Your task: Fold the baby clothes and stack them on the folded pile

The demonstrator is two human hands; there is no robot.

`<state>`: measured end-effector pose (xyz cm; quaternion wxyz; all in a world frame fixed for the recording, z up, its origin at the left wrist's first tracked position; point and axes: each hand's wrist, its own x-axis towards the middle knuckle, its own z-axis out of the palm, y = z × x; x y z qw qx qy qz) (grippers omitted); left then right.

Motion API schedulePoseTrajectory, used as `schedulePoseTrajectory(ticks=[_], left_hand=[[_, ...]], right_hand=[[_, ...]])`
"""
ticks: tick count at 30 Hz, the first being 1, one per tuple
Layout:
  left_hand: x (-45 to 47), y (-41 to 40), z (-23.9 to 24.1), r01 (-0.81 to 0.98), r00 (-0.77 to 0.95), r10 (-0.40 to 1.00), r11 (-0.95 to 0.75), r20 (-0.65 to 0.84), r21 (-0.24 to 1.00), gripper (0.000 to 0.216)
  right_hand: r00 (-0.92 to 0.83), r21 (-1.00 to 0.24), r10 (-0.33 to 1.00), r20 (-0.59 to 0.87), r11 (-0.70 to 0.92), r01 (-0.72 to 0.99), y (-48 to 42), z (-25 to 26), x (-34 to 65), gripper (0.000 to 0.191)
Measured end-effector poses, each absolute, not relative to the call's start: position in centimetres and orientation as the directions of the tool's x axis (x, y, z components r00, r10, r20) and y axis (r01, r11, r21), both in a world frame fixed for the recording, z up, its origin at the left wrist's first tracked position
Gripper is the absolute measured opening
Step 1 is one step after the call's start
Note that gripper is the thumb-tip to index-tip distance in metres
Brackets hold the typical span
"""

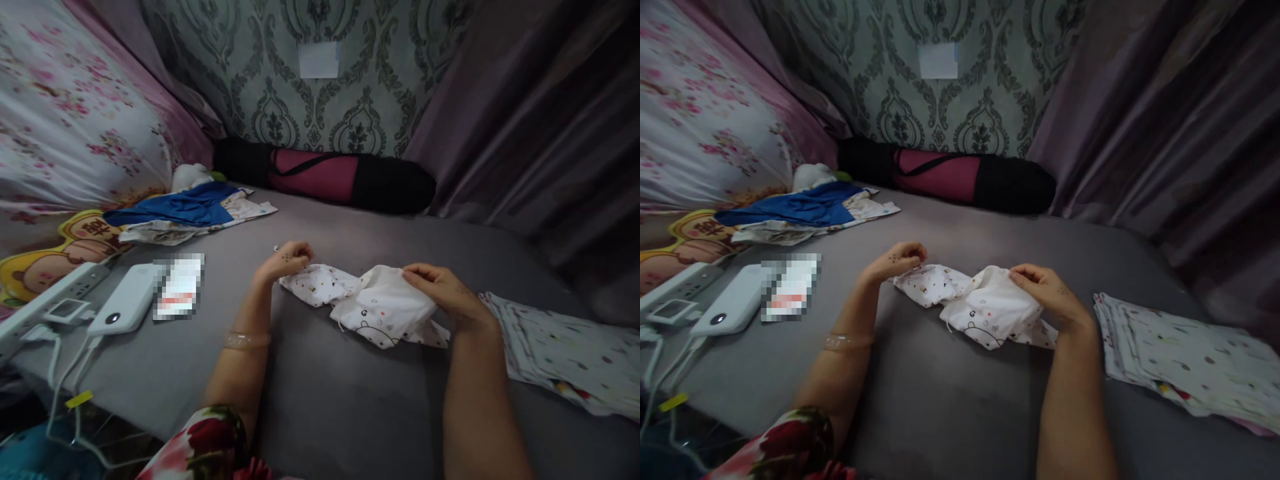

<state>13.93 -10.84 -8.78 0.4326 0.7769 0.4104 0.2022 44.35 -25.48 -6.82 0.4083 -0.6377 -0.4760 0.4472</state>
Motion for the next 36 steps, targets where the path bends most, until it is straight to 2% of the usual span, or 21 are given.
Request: schedulePoseTrajectory(ticks=[3, 7, 10, 13, 16, 19, 25, 28, 33, 36], left_hand=[[15.6, -13.0, -6.0, 0.338, 0.735, 0.675, -0.440, 0.059, 0.832, 0.016], [18.6, -15.4, -5.5, 0.309, 0.891, 0.455, -0.607, 0.001, 0.732, 0.036], [19.9, -15.7, -6.9, 0.349, 0.913, 0.401, -0.665, -0.079, 0.660, 0.030], [19.6, -14.9, -7.8, 0.371, 0.878, 0.478, -0.624, -0.039, 0.688, 0.019], [18.3, -14.0, -7.4, 0.347, 0.816, 0.576, -0.553, 0.046, 0.757, 0.018], [17.2, -13.3, -6.7, 0.363, 0.763, 0.643, -0.515, 0.070, 0.776, 0.014], [16.6, -12.9, -6.3, 0.341, 0.699, 0.706, -0.473, 0.117, 0.813, 0.017], [16.8, -13.0, -6.4, 0.292, 0.651, 0.751, -0.383, 0.111, 0.876, 0.017], [17.6, -13.2, -6.7, 0.192, 0.577, 0.816, -0.154, 0.016, 0.969, 0.014], [18.1, -13.4, -6.8, 0.154, 0.576, 0.817, -0.151, 0.036, 0.976, 0.013]], right_hand=[[0.158, -0.948, 0.974, -0.160, -0.197, 0.252, -25.5, -6.5, 44.3, 0.044], [0.154, -0.946, 0.973, -0.170, -0.205, 0.251, -25.5, -6.3, 44.2, 0.046], [0.166, -0.953, 0.973, -0.163, -0.199, 0.227, -25.6, -6.3, 44.3, 0.044], [0.178, -0.958, 0.971, -0.157, -0.193, 0.212, -25.7, -6.4, 44.5, 0.042], [0.178, -0.959, 0.974, -0.142, -0.180, 0.218, -25.6, -6.5, 44.8, 0.043], [0.179, -0.958, 0.976, -0.126, -0.166, 0.235, -25.6, -6.6, 45.0, 0.044], [0.201, -0.953, 0.975, -0.090, -0.143, 0.267, -25.6, -6.6, 45.2, 0.044], [0.199, -0.952, 0.977, -0.080, -0.134, 0.276, -25.6, -6.6, 45.2, 0.042], [0.202, -0.958, 0.976, -0.087, -0.138, 0.252, -25.6, -6.4, 45.1, 0.040], [0.217, -0.962, 0.972, -0.087, -0.138, 0.234, -25.7, -6.3, 45.1, 0.041]])
